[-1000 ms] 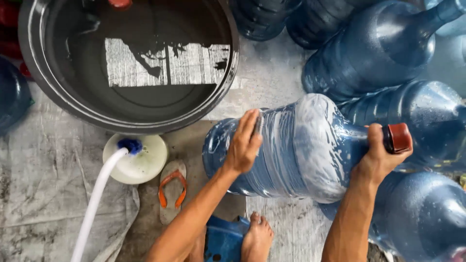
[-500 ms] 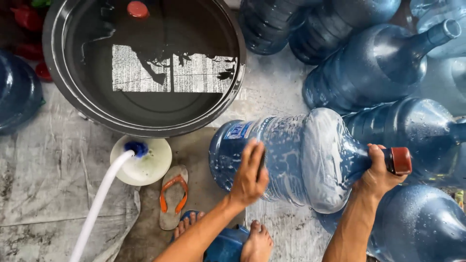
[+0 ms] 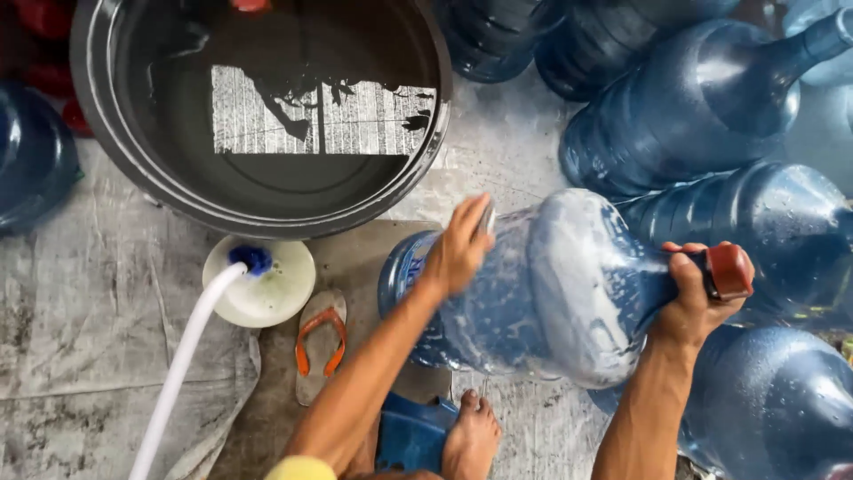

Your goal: Cleaning the exterior of a large water jug with soap and water before filling it using a hose.

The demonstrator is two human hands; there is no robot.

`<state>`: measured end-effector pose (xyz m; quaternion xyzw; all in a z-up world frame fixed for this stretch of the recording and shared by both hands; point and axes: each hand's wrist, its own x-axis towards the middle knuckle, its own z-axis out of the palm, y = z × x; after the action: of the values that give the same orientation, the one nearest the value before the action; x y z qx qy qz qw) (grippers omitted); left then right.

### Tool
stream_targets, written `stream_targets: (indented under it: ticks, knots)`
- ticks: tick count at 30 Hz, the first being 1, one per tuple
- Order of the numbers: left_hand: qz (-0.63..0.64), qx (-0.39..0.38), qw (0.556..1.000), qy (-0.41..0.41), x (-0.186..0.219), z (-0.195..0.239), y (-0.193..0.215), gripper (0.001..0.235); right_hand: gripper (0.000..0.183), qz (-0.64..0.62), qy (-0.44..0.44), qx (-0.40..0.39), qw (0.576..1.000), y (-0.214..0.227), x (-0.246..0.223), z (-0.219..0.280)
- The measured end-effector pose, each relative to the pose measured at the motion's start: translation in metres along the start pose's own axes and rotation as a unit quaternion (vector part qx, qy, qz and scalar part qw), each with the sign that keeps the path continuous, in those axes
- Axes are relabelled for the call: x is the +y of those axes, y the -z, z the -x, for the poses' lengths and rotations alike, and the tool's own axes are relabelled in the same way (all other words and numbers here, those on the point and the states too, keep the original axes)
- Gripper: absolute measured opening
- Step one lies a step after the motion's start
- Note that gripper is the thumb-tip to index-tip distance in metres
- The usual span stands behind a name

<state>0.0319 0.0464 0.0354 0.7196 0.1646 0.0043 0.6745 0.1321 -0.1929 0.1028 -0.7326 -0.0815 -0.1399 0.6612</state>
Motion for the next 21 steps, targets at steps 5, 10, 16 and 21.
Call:
stream_targets:
  ticks: [5, 10, 16, 21]
  knots:
    - [-0.085, 0.106, 0.973, -0.185, -0.020, 0.065, -0.042, 0.058, 0.036, -0.065, -0.062, 0.052, 0.995, 0.025, 0.022, -0.010]
    - [0.001, 0.033, 0.999, 0.028, -0.093, -0.069, -0.017, 0.064, 0.042, -0.056, 0.042, -0.079, 0.994, 0.000, -0.007, 0.022]
    - [0.164, 0.051, 0.974, -0.150, -0.038, -0.015, -0.004, 0.059, 0.055, -0.166, 0.111, -0.252, 0.947, -0.001, 0.000, 0.021]
    - [-0.011, 0.107, 0.943, -0.314, -0.015, 0.057, -0.039, 0.061, 0.058, -0.039, 0.020, 0.035, 0.998, 0.010, 0.030, 0.011]
